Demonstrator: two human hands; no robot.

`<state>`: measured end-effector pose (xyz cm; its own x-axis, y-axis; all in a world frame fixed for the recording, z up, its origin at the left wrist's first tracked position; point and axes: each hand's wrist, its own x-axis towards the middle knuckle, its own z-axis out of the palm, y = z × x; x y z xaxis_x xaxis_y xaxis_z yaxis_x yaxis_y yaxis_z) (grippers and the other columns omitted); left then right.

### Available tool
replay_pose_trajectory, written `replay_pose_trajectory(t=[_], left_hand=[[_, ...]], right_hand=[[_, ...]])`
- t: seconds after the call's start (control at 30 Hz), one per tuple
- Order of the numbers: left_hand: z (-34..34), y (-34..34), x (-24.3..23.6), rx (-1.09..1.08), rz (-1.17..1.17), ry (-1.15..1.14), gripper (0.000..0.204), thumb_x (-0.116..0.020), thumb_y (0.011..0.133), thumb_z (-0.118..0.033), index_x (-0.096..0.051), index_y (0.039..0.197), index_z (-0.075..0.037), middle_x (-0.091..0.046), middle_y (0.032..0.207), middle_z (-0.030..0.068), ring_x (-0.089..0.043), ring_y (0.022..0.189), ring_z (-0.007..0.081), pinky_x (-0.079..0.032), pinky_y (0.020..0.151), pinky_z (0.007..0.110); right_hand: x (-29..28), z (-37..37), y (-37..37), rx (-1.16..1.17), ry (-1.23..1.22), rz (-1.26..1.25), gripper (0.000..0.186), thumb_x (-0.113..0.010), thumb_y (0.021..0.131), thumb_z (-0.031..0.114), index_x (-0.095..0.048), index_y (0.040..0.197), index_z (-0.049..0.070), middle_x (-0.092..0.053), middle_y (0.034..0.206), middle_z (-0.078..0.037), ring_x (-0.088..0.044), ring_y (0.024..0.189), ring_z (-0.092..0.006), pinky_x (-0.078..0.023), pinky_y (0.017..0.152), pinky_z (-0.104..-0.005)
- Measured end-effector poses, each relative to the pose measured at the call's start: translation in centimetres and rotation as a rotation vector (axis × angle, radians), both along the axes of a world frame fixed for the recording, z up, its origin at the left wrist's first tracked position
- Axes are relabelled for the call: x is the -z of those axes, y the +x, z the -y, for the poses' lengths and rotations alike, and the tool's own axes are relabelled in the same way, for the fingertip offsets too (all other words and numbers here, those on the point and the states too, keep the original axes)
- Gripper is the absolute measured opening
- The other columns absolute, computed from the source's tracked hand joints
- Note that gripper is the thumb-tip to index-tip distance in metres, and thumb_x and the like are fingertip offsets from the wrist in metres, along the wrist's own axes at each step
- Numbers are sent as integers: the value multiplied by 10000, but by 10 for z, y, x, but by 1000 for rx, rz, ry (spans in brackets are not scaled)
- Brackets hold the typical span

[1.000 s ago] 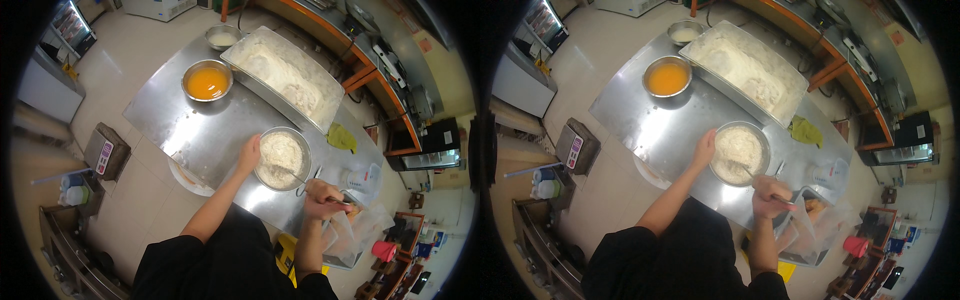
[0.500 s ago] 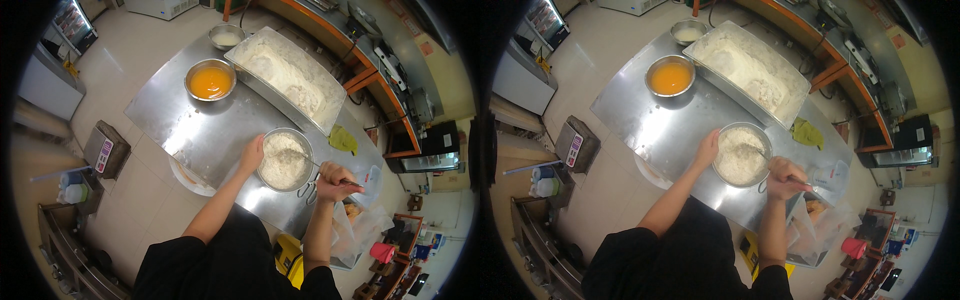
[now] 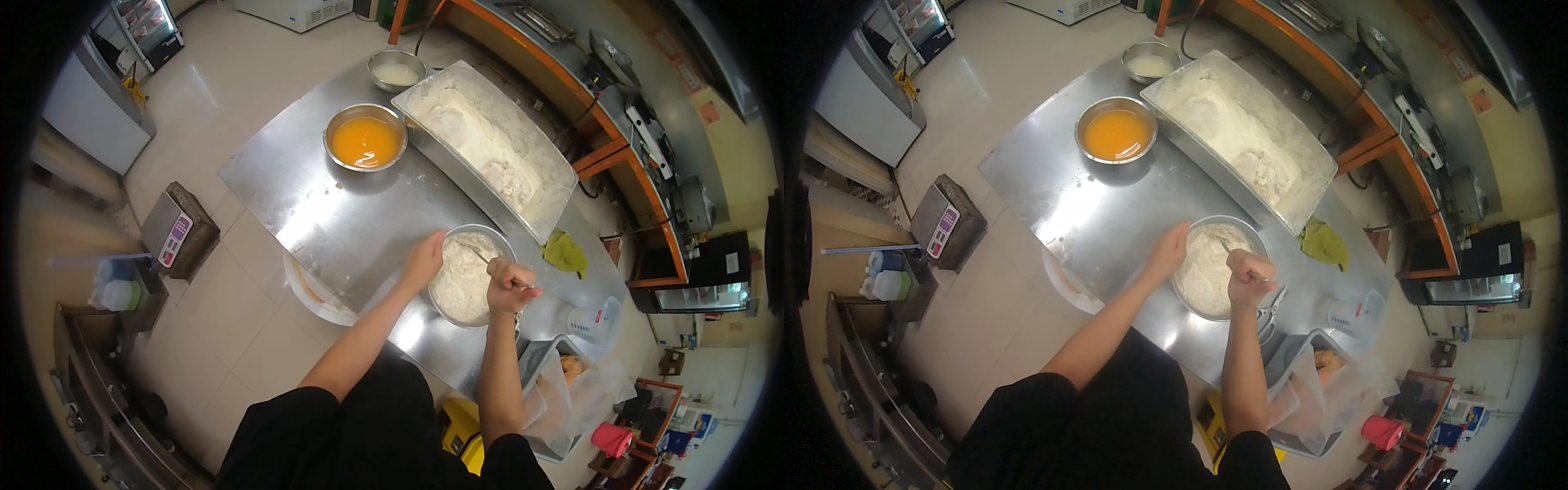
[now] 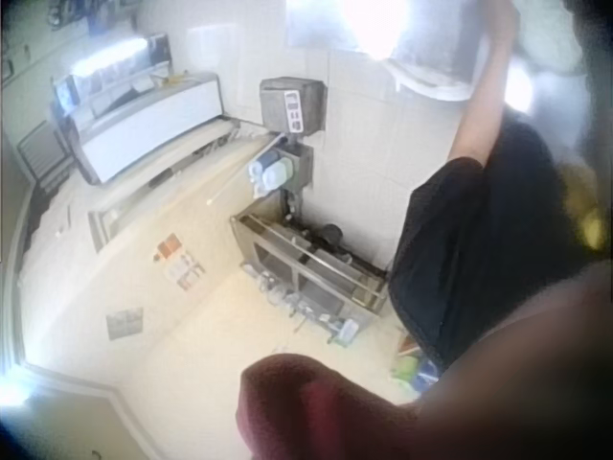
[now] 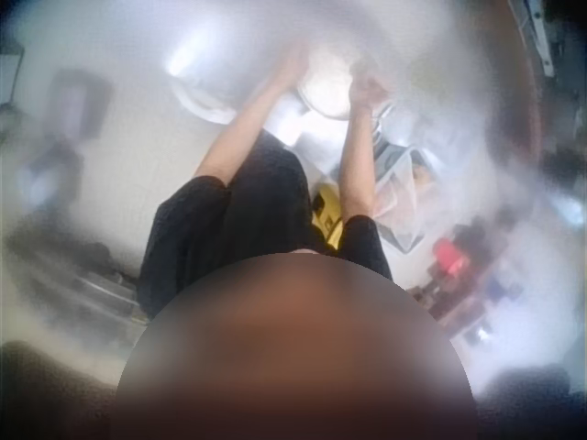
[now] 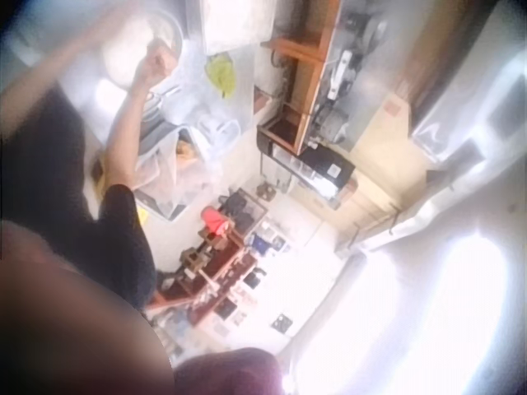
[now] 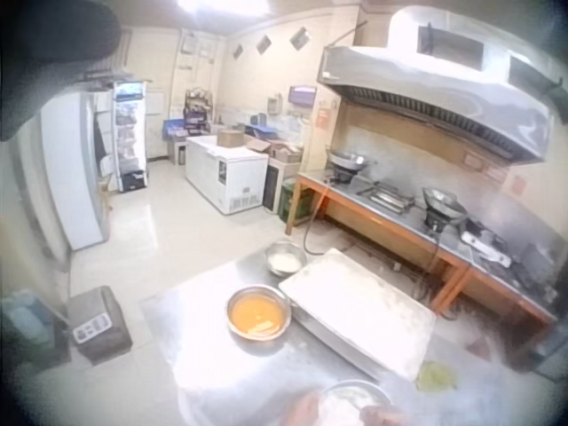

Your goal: The person retrieves water from a dispenser, then moves to a prep table. They add a white powder from a plastic bag into a metal bowl, pour water from a measuring jug, and stir the mixture with a spoon. The person then walks to the cooking line and returns to the prep table.

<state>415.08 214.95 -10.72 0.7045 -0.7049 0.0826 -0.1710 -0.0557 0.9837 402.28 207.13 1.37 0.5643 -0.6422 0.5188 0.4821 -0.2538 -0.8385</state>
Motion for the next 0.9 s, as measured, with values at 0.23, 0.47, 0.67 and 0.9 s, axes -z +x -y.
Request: replay_pose_trajectory(t=[0.23,0.47,0.67,0.9], left_hand=[[35,30,5,267,17,24,344,-416,1033,-230,-614,1194,-1,-671,1123,211,-626,1067,355,-468,924,394],[65,35,9,401,6,90,309,-473,1009,-236,-651,1176,-47,-683,1135,170,-635,1065,332,-481,922,392],[73,38,5,448,-31,145,364,-442,1027,-267,-627,1223,-23,-668,1186,163,-617,1111,259,-456,967,345],[19,3,8,101,-380,-23,377,-445,1037,-287,-604,1242,-14,-661,1182,153,-608,1125,235,-443,976,345]], right_hand=[[-22,-22,-34,-296,-5,-34,794,-319,873,821,-170,522,125,-214,437,11,-210,378,-169,-173,425,-327],[-73,-11,-59,-171,1,79,784,-305,885,809,-163,521,129,-208,435,14,-218,369,-169,-184,413,-329],[-39,-15,-57,-1,34,-87,804,-262,871,830,-178,536,104,-217,475,7,-205,431,-151,-147,440,-319],[-50,-20,-46,-100,-154,-202,799,-275,874,823,-183,530,108,-239,460,-1,-242,403,-157,-172,423,-316]])
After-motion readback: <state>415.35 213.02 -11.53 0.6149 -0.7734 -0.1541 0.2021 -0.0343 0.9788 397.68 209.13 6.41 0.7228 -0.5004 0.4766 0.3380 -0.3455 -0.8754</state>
